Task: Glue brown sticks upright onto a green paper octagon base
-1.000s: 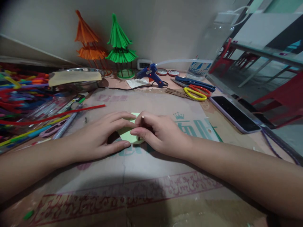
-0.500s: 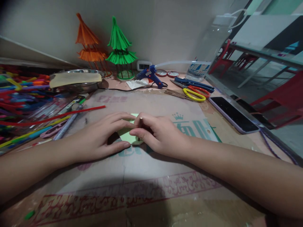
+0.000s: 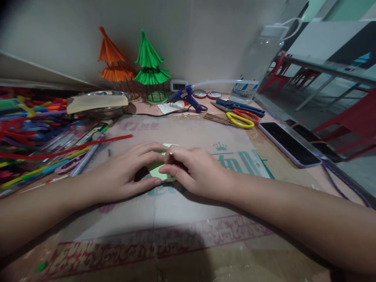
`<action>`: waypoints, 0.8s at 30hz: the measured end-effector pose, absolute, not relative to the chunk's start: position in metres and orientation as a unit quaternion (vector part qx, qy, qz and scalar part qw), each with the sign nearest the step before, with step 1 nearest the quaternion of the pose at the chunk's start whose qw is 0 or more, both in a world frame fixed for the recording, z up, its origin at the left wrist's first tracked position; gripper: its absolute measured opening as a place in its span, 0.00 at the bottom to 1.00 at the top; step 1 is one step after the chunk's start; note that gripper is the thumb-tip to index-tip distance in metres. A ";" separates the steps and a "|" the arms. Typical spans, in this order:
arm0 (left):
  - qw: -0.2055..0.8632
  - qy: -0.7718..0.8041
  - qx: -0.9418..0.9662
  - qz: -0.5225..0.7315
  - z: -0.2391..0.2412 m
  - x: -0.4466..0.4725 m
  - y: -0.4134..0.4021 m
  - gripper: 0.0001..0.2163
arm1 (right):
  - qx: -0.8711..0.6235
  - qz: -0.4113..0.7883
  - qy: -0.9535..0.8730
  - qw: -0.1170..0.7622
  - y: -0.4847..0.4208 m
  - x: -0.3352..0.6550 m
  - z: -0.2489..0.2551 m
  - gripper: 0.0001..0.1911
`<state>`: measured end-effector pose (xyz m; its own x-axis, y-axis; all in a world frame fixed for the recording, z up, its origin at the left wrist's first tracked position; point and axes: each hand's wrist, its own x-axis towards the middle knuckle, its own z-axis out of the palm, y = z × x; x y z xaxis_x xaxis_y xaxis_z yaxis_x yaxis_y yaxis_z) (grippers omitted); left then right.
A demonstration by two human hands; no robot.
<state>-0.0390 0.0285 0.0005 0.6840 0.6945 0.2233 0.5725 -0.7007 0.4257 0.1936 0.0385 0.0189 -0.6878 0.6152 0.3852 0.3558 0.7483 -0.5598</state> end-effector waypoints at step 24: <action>0.146 0.347 0.908 0.184 -0.002 -0.042 0.029 0.19 | -0.180 0.219 -0.869 0.406 0.034 0.213 0.014 0.20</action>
<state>-0.0417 0.0285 -0.0019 0.6905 0.6846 0.2333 0.5770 -0.7159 0.3931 0.2128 0.0339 0.0139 -0.6063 0.4907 0.6259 0.1350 0.8391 -0.5270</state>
